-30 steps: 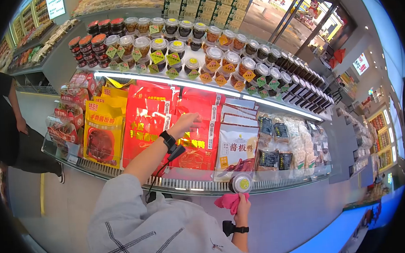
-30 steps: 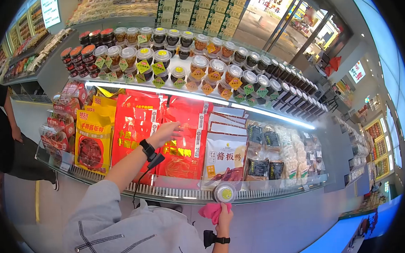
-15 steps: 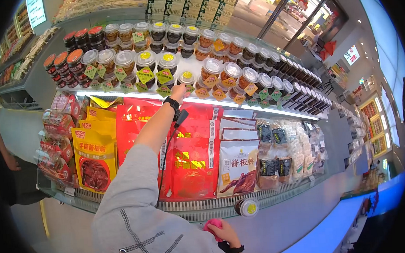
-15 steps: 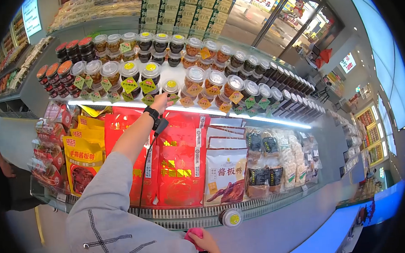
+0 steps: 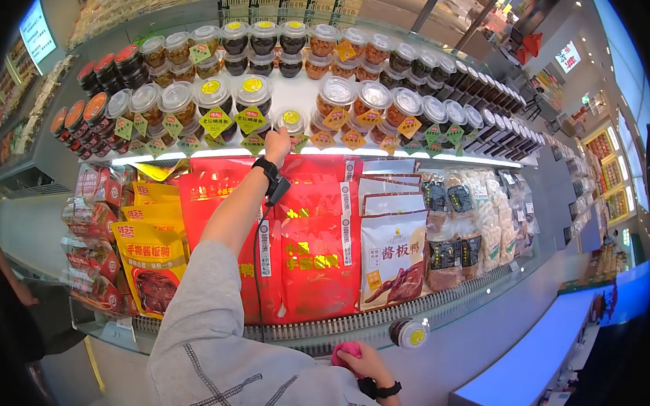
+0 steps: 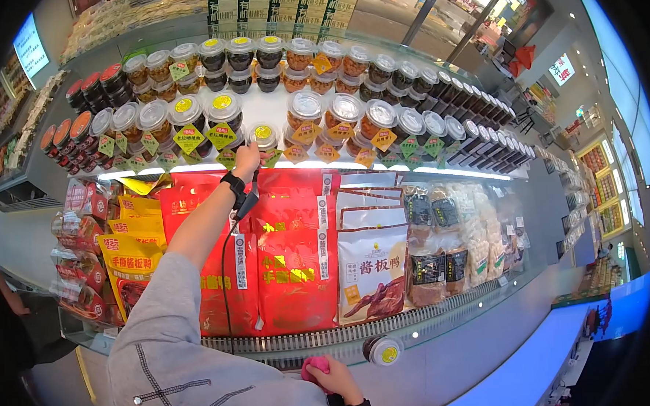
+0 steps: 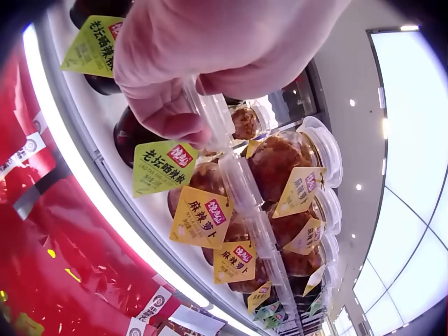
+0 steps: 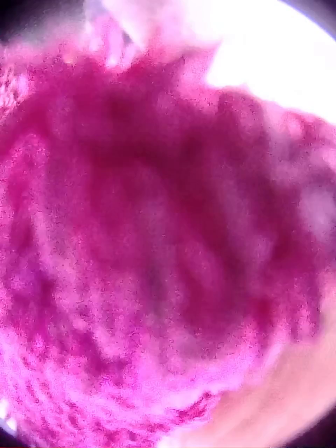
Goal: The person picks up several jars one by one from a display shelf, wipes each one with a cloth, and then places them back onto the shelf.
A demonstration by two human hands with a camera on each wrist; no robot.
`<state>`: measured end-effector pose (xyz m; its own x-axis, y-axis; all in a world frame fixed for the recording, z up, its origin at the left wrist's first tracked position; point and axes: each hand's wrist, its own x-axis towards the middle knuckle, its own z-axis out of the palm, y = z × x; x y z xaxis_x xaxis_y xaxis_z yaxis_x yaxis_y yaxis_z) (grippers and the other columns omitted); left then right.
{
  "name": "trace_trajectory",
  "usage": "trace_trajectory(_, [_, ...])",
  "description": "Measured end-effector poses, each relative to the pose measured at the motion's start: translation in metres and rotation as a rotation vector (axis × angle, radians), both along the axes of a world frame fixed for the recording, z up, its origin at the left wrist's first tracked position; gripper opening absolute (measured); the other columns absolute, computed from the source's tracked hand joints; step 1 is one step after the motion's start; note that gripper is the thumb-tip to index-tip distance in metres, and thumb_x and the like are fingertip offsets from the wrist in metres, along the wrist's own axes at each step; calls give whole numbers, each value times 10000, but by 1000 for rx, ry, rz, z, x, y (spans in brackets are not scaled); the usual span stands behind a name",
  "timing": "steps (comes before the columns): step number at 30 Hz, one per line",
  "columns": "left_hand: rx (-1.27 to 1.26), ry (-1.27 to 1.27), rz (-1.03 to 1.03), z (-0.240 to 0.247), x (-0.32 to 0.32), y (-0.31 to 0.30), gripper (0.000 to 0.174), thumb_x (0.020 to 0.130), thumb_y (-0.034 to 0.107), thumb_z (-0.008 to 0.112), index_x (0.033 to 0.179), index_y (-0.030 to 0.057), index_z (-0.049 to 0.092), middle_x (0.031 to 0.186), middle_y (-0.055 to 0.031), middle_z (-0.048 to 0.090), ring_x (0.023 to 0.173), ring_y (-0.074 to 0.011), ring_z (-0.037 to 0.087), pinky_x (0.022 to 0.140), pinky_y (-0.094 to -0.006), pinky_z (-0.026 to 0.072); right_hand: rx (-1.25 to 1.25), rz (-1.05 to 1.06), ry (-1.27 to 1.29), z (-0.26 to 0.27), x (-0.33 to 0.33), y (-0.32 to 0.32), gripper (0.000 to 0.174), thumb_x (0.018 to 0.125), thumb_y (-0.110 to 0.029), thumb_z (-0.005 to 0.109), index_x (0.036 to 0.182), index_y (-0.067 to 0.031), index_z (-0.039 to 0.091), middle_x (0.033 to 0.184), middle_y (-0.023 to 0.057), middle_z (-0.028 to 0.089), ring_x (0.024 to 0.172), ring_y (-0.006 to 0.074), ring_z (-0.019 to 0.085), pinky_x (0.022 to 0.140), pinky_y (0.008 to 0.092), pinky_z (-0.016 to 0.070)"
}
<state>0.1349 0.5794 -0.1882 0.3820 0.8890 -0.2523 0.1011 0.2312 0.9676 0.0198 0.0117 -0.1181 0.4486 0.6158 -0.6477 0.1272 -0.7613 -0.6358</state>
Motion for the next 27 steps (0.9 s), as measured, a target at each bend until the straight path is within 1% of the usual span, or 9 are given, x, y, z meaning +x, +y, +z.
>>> trace_trajectory(4, [-37, -22, -31, 9, -27, -24, 515, 957, 313, 388, 751, -77, 655, 606, -102, 605, 454, -139, 498, 449, -292, 409, 81, -6, -12, 8, 6, -1, 423, 815, -398, 705, 1046, -51, 632, 913, 178, 686, 876, 311, 667, 782, 374, 509])
trace_trajectory(5, [-36, -25, -70, 10, -39, -32, 413, 933, 267, 434, 763, -79, 582, 676, -161, 652, 474, -149, 542, 422, -299, 405, 100, -7, -12, 9, 8, -2, 421, 821, -389, 703, 1061, -52, 628, 927, 174, 686, 885, 303, 666, 790, 370, 507])
trace_trajectory(7, [-13, -5, -117, 25, -63, -57, 392, 941, 267, 424, 777, -51, 587, 661, -130, 636, 492, -141, 540, 452, -294, 412, 142, -8, -10, 8, 13, -5, 417, 833, -372, 697, 1093, -56, 618, 955, 165, 685, 902, 287, 663, 805, 363, 502])
trace_trajectory(13, [128, -40, -279, 91, -168, -183, 340, 980, 260, 397, 763, 43, 545, 628, -31, 557, 529, -106, 496, 501, -256, 399, 610, -298, 214, 5, 21, 4, 277, 989, -243, 535, 1157, -27, 583, 952, 30, 646, 837, 91, 597, 724, 230, 479])
trace_trajectory(15, [53, -13, -339, 118, -204, -234, 336, 984, 253, 394, 758, 55, 545, 627, -22, 551, 539, -94, 483, 509, -241, 384, 511, -453, 556, -1, 33, 5, 345, 1008, -297, 490, 1211, -26, 554, 1061, 68, 644, 936, 150, 628, 775, 265, 511])
trace_trajectory(18, [9, 99, -423, 146, -250, -310, 354, 982, 272, 395, 773, 65, 591, 619, 4, 550, 543, -76, 471, 517, -229, 361, 769, -602, 841, -19, 37, 23, 427, 1020, -354, 434, 1284, -27, 506, 1206, 109, 612, 1065, 211, 622, 895, 334, 517])
trace_trajectory(22, [-21, 99, -426, 151, -283, -414, 346, 984, 251, 423, 766, 46, 596, 645, -18, 595, 583, -83, 540, 548, -230, 406, 727, -410, 1257, 2, 26, 21, 493, 1018, -406, 405, 1353, -48, 462, 1308, 108, 570, 1162, 236, 580, 1026, 396, 448])
trace_trajectory(25, [-51, 56, -238, 137, -288, -468, 329, 1009, 283, 442, 819, 48, 574, 600, -14, 558, 546, -78, 503, 537, -218, 407, 656, -326, 1217, 14, 5, 10, 474, 1015, -384, 416, 1353, -56, 464, 1291, 104, 584, 1156, 222, 584, 1018, 386, 455])
trace_trajectory(27, [10, 142, -282, 147, -293, -485, 282, 1008, 281, 456, 878, 48, 551, 676, -10, 580, 588, -64, 508, 565, -208, 411, 647, -287, 1276, -8, 2, 1, 453, 1014, -357, 420, 1351, -57, 463, 1289, 102, 586, 1158, 221, 584, 1007, 379, 464])
